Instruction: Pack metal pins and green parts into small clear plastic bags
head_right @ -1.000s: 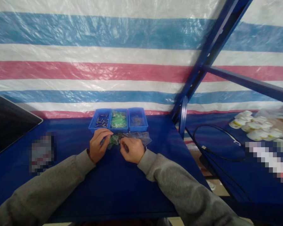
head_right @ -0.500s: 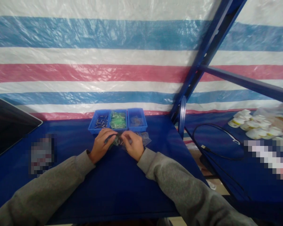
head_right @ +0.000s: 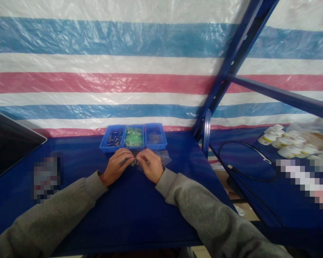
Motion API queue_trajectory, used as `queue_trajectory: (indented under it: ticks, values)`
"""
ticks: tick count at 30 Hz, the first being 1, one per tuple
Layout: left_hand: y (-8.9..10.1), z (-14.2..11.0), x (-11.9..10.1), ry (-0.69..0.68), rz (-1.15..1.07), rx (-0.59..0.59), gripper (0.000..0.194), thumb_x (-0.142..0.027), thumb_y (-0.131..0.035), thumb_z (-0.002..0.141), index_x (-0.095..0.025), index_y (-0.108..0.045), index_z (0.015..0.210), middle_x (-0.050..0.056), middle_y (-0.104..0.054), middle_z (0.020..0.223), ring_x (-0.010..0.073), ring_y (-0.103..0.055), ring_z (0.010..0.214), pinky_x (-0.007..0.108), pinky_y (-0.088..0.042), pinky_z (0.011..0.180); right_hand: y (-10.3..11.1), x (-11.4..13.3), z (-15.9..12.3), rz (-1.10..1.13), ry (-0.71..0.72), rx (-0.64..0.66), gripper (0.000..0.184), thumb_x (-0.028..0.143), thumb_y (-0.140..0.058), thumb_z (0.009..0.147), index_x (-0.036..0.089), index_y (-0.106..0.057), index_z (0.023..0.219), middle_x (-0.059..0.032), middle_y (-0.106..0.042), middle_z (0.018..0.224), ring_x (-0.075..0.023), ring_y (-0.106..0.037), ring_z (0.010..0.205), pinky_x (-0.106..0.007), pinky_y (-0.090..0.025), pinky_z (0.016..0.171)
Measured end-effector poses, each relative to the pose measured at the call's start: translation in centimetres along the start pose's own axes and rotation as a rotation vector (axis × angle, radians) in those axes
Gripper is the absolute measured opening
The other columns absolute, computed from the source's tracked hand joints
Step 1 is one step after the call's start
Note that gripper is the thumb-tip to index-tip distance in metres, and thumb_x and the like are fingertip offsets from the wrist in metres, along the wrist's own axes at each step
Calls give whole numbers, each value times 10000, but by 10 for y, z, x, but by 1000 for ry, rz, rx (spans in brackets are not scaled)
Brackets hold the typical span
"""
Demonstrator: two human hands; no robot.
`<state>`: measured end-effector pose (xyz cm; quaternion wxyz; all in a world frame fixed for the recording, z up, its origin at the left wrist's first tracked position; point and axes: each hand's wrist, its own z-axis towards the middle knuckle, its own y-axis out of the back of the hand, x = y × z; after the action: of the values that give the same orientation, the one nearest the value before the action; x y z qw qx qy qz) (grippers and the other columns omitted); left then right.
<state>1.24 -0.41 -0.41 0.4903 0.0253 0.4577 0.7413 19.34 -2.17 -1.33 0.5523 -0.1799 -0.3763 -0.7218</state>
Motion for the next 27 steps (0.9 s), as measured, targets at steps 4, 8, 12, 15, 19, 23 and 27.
queue_trajectory:
  ticks: [4,8,12,15,19,23,27]
  values:
    - [1,0,-1,0,-8,5,147,-264,-502,869,-171,-610,906,60,-617,927,171,-542,918,333,-428,859,1,1,0,0,-2,2,149,251,-474,877,186,-592,815,-35,-588,780,-142,-542,704,-275,-443,666]
    - [1,0,-1,-9,-15,41,154,-267,-499,869,-177,-612,924,59,-626,922,170,-549,905,337,-432,858,1,1,0,-1,-17,-21,163,263,-459,884,187,-592,829,-40,-595,797,-147,-551,726,-280,-448,681]
    - [1,0,-2,-17,-26,19,151,-273,-498,869,-174,-607,907,59,-627,895,168,-553,889,335,-437,844,0,0,-1,-12,-48,-26,180,287,-445,889,187,-585,837,-38,-595,783,-143,-550,694,-273,-451,660]
    - [1,0,-3,6,-36,2,135,-258,-493,872,-171,-594,894,60,-617,892,165,-550,885,324,-442,835,-1,-3,-2,-16,-79,-22,179,296,-439,891,185,-573,851,-31,-595,773,-136,-552,677,-262,-447,656]
    - [2,-1,-2,19,-40,-36,125,-253,-500,868,-168,-588,890,58,-613,868,160,-552,849,307,-455,802,-2,-4,-2,-23,-104,-13,168,299,-443,888,183,-560,857,-16,-588,740,-128,-540,642,-249,-430,630]
    - [1,-3,-1,19,-36,-60,132,-264,-503,866,-167,-593,875,56,-617,846,156,-559,822,297,-462,778,-1,-4,-2,-15,-108,13,178,307,-433,892,180,-552,860,-4,-574,708,-117,-528,610,-237,-422,610]
    - [1,-3,-1,26,-29,-70,143,-267,-498,869,-167,-598,849,50,-622,823,152,-568,800,288,-467,759,-1,-5,-2,-46,-107,41,198,316,-421,898,181,-558,853,-2,-570,697,-116,-520,600,-235,-415,608]
